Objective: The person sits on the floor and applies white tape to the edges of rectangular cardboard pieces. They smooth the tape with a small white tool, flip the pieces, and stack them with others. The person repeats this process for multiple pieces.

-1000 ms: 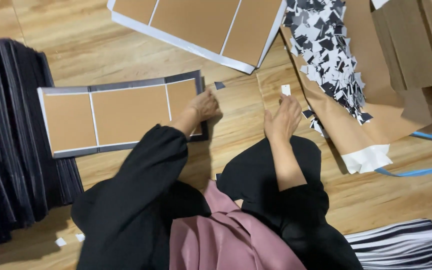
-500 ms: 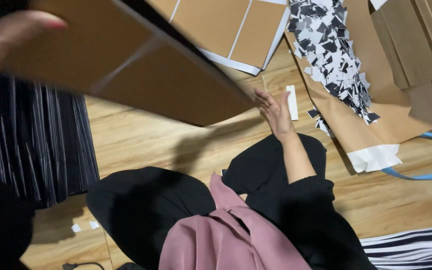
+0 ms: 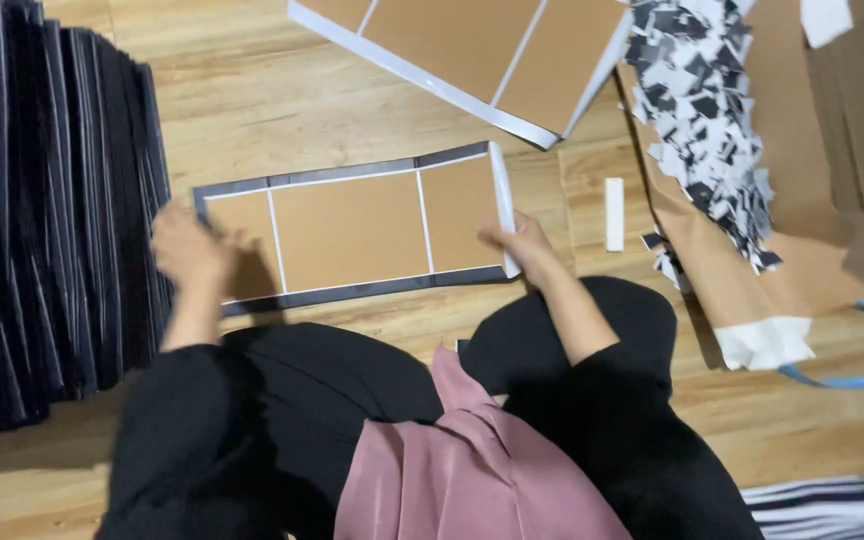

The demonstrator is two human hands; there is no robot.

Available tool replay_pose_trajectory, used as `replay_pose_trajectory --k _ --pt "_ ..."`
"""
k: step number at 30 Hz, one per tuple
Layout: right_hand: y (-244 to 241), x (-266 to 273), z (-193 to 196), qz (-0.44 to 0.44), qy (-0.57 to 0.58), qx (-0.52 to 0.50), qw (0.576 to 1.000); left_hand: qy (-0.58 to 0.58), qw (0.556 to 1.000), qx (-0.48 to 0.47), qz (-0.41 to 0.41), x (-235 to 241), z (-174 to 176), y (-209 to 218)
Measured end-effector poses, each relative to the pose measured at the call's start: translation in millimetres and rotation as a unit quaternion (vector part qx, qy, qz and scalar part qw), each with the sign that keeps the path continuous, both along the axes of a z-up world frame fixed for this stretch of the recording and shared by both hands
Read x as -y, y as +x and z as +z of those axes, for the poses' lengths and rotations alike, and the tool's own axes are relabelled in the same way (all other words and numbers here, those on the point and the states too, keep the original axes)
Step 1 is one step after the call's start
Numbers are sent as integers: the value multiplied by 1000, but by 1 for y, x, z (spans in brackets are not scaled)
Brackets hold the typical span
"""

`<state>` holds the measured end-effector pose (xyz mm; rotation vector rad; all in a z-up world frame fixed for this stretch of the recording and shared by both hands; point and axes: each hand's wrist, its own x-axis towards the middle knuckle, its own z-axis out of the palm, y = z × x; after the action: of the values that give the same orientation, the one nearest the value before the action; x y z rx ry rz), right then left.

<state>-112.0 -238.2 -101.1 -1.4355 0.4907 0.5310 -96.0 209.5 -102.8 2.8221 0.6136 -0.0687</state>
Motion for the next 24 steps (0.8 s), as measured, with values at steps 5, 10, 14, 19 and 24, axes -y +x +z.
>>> replay_pose_trajectory --k 5,10,14,19,24 --pt "13 -9 -42 55 -325 101 938 -22 970 33 -241 147 78 4" --pt "21 -19 1 102 -454 78 882 -10 862 7 -506 247 27 18" --pt "22 -28 22 127 -437 136 880 30 813 17 -581 287 4 49" --pt "10 -17 12 230 -436 232 838 140 772 41 -619 295 16 70" --pt "4 -9 12 240 -406 224 853 168 799 -9 -577 296 32 71"
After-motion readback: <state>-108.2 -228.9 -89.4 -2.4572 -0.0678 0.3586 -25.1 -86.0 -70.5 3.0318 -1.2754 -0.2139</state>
